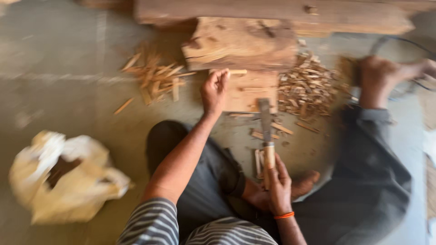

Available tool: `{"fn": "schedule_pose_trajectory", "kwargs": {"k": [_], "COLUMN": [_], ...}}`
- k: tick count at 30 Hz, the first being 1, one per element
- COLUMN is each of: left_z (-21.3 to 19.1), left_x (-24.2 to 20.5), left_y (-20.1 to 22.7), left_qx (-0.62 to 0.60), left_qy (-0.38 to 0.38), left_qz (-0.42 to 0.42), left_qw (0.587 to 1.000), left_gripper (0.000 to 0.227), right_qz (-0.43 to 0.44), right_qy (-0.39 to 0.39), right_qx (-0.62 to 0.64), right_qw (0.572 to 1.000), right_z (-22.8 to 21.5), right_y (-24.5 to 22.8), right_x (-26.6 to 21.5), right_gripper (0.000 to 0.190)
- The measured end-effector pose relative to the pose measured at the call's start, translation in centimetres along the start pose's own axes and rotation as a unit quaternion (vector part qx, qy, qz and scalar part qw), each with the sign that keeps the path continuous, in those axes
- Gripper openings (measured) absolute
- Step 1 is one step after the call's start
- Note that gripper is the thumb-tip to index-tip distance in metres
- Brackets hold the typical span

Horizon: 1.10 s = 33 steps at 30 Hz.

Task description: The person sits on the floor and uses a chisel to carve small wooden pieces. They hold the wood with one hand and strike the chisel with the other to shape the material, creating wood shavings.

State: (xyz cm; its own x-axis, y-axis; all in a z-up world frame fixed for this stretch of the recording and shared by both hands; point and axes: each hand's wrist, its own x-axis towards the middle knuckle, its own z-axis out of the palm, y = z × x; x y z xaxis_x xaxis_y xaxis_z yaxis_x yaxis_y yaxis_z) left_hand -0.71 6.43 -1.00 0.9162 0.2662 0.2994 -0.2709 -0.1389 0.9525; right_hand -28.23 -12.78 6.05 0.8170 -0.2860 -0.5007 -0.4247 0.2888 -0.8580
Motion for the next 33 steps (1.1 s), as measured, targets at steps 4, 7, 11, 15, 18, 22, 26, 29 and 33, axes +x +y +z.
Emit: {"fn": "schedule_pose_trajectory", "kwargs": {"k": [4, 7, 11, 15, 18, 22, 26, 29, 33], "left_z": [-10.8, -18.5, -20.1, -14.0, -9.2, -5.1, -5.1, -8.0, -11.5], "left_x": [4.4, 6.9, 5.0, -3.0, -8.7, -11.1, -8.9, -3.6, 1.7], "left_y": [-1.7, -2.6, -0.3, 5.8, 8.2, 4.4, -0.2, -0.8, -0.1], "left_qx": [-0.034, -0.013, 0.258, 0.325, 0.32, 0.415, 0.509, 0.432, 0.469], "left_qy": [0.005, -0.021, -0.062, -0.243, -0.296, -0.181, -0.031, -0.092, -0.106], "left_qz": [-0.099, -0.235, -0.059, -0.053, 0.01, 0.205, 0.129, -0.042, -0.062], "left_qw": [0.995, 0.972, 0.962, 0.912, 0.9, 0.868, 0.851, 0.896, 0.875], "left_gripper": [0.015, 0.015, 0.023, 0.022, 0.02, 0.05, 0.036, 0.012, 0.011], "right_qz": [0.031, 0.01, 0.018, -0.114, -0.112, -0.093, -0.099, -0.094, -0.078], "right_qy": [-0.019, -0.053, -0.052, -0.036, -0.014, 0.004, 0.002, 0.002, 0.002], "right_qx": [0.024, 0.033, -0.001, -0.131, -0.12, -0.097, -0.126, -0.149, -0.174], "right_qw": [0.999, 0.998, 0.998, 0.984, 0.986, 0.991, 0.987, 0.984, 0.982], "right_z": [-0.3, 0.0, -0.6, -4.8, -7.4, -7.9, -7.6, -6.7, -6.5], "right_y": [0.5, 0.7, 0.4, -2.4, -4.5, -4.9, -4.5, -4.8, -5.5], "right_x": [0.9, 1.0, 2.1, 2.2, 1.6, 2.0, 1.8, 1.8, 0.3], "right_gripper": [0.051, 0.052, 0.053, 0.052, 0.052, 0.05, 0.046, 0.044, 0.044]}}
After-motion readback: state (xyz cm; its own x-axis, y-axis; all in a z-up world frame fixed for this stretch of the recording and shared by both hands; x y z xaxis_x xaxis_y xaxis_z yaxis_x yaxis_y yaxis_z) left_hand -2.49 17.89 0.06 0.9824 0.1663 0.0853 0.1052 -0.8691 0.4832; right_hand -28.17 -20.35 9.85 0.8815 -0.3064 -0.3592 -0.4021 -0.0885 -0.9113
